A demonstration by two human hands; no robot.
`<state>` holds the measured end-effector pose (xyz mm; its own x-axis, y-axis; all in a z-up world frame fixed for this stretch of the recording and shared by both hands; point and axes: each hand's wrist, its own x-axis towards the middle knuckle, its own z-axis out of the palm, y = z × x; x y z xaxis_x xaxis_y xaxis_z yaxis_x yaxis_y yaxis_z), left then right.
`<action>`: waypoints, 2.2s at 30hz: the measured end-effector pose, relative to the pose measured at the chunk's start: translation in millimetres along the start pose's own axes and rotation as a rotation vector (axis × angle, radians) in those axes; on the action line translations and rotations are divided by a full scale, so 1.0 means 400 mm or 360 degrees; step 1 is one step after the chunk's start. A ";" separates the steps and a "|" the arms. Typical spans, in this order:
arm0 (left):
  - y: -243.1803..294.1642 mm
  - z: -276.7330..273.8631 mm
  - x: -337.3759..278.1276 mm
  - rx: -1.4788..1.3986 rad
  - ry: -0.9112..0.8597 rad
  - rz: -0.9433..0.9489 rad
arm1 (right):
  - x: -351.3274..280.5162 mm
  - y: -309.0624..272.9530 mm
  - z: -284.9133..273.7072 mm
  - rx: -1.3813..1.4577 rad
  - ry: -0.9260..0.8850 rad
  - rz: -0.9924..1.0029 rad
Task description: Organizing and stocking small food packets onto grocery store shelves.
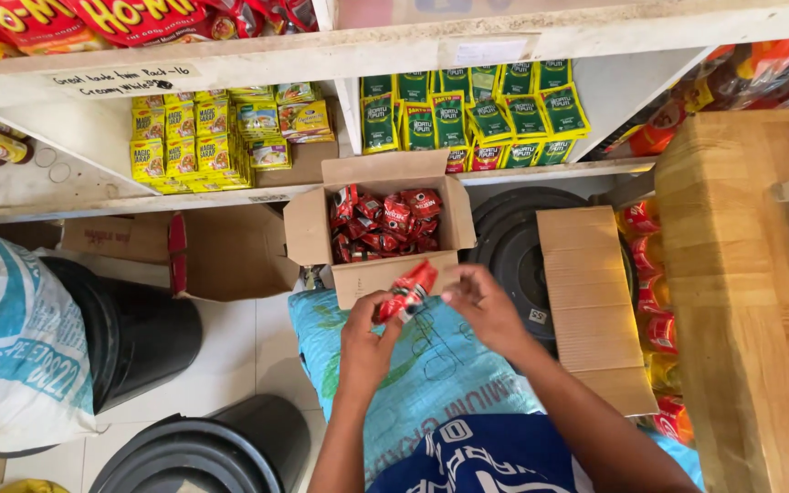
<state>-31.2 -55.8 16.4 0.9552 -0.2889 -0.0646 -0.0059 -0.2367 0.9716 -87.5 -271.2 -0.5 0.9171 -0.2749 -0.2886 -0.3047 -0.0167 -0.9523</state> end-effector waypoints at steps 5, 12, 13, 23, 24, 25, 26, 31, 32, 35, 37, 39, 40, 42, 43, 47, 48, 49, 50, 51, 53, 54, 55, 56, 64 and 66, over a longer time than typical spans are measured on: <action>0.060 -0.037 -0.003 0.0155 -0.0258 0.0063 | 0.028 -0.129 -0.070 -0.0432 -0.0410 -0.0332; 0.067 -0.074 0.006 0.0169 -0.0332 0.0001 | 0.047 -0.172 -0.089 -0.0745 -0.0834 -0.0551; 0.065 -0.084 0.010 0.0214 -0.0370 0.0124 | 0.040 -0.179 -0.090 -0.0742 -0.0891 -0.0541; 0.045 -0.112 0.031 -0.0086 -0.0690 0.0015 | 0.068 -0.138 -0.104 -0.0743 -0.0928 -0.0454; 0.026 -0.099 0.033 -0.0094 -0.0522 -0.0026 | 0.078 -0.118 -0.099 -0.0598 -0.0761 -0.0379; 0.009 -0.088 0.035 -0.0103 -0.0354 -0.0066 | 0.089 -0.099 -0.093 -0.0452 -0.0594 -0.0305; -0.007 -0.065 0.032 -0.0099 -0.0352 -0.0052 | 0.104 -0.058 -0.090 -0.0452 -0.0589 -0.0320; -0.083 0.054 0.023 -0.0790 0.0423 -0.0209 | 0.069 0.040 -0.010 0.0607 -0.0162 -0.0024; -0.090 0.082 0.017 -0.0794 0.0417 -0.0207 | 0.058 0.048 0.016 0.0604 -0.0156 -0.0027; -0.102 0.147 -0.003 -0.0857 0.0313 -0.0276 | 0.045 0.070 0.056 0.0797 -0.0107 -0.0128; -0.095 0.159 -0.007 -0.0779 0.0111 -0.0266 | 0.069 0.078 0.041 0.0606 0.0227 -0.0215; -0.044 0.117 0.043 -0.0756 0.0136 -0.0366 | 0.068 0.064 0.015 0.0614 0.0206 -0.0201; -0.017 0.097 0.066 -0.0736 0.0163 -0.0479 | 0.065 0.058 0.002 0.0616 0.0184 -0.0175; -0.021 0.094 0.124 -0.0751 0.0069 -0.0408 | 0.047 0.041 0.003 0.0587 0.0135 -0.0205; -0.023 0.093 0.150 -0.0768 -0.0021 -0.0343 | 0.037 0.033 0.003 0.0554 0.0083 -0.0227; 0.056 0.126 0.177 -0.0660 0.0144 -0.0089 | 0.032 0.050 0.007 0.0513 0.0163 -0.0293; 0.052 0.131 0.179 -0.0649 0.0243 -0.0080 | 0.028 0.071 0.008 0.0603 0.0227 -0.0305; 0.048 0.136 0.182 -0.0636 0.0342 -0.0070 | 0.026 0.093 0.009 0.0694 0.0292 -0.0316; 0.071 0.130 0.183 -0.0627 0.0332 -0.0079 | 0.020 0.100 0.000 0.0702 0.0302 -0.0307; 0.095 0.123 0.185 -0.0574 0.0415 -0.0034 | 0.013 0.106 -0.008 0.0692 0.0304 -0.0315; 0.120 0.126 0.203 -0.0522 0.0505 0.0039 | 0.020 0.080 -0.018 0.0686 0.0297 -0.0351; 0.117 0.139 0.199 -0.0473 0.0463 0.0049 | 0.009 0.055 -0.024 0.0796 0.0252 -0.0308; 0.116 0.153 0.194 -0.0424 0.0421 0.0059 | -0.002 0.029 -0.030 0.0905 0.0206 -0.0264; 0.113 0.168 0.190 -0.0425 0.0416 0.0069 | 0.005 0.031 -0.029 0.0907 0.0210 -0.0274; 0.220 0.258 0.205 -0.0215 0.0322 0.0362 | 0.109 -0.056 -0.151 0.0901 0.0452 -0.0185; 0.292 0.287 0.221 -0.0023 0.0258 0.0699 | 0.144 -0.090 -0.202 0.0856 0.0468 -0.0340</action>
<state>18.7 -215.4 98.2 0.8971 -0.2099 0.3887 -0.4169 -0.1112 0.9021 -44.6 -364.0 25.2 0.8114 -0.5718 -0.1211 0.1177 0.3628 -0.9244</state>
